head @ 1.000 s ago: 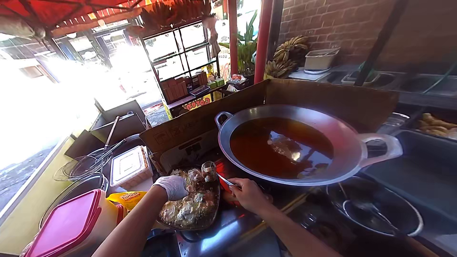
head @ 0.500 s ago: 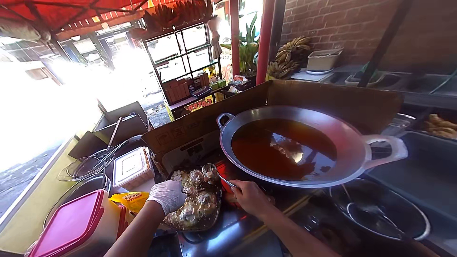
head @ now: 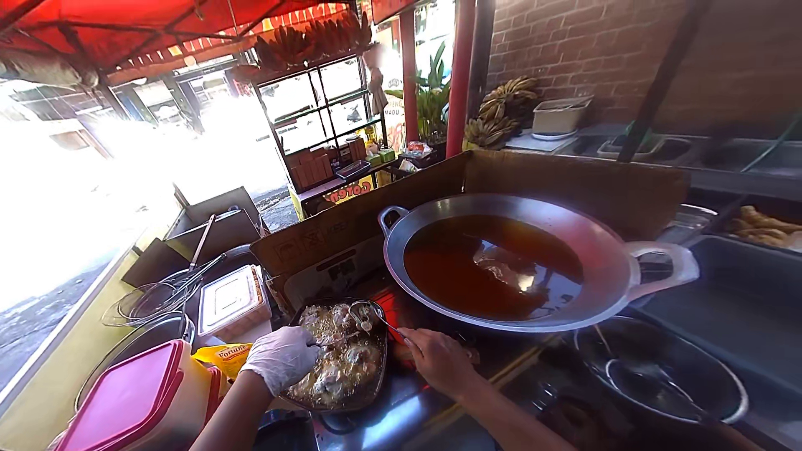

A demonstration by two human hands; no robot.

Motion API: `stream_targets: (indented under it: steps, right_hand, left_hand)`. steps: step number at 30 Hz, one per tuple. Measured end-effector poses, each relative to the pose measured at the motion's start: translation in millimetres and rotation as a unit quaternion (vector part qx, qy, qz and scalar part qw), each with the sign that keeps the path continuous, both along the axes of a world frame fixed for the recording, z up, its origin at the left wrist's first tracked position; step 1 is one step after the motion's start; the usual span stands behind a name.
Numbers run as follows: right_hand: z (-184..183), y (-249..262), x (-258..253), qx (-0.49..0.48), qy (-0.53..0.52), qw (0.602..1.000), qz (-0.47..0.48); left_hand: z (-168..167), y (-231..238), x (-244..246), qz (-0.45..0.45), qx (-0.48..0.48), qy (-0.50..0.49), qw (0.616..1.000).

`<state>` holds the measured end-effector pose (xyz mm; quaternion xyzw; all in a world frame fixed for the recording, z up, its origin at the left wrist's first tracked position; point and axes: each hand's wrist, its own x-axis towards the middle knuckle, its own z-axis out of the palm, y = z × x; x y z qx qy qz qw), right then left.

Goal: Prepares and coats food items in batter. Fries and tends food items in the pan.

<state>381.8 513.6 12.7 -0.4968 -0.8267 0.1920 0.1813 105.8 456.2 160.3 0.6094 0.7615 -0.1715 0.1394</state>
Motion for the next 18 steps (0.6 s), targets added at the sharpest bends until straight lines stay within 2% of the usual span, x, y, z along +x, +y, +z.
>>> stream_targets:
  steps: [7, 11, 18]
  right_hand:
    - [1, -1, 1, 0.002, -0.002, 1.0, 0.003]
    - [-2, 0, 2, 0.012, 0.014, 1.0, 0.001]
    - [-9, -3, -3, 0.04, 0.018, 0.999, -0.01]
  left_hand:
    - [-30, 6, -9, -0.004, 0.119, -0.065, 0.991]
    - [-53, 13, -18, -0.024, 0.188, -0.054, 0.98]
    - [-62, 15, -11, 0.009, 0.133, -0.058, 0.989]
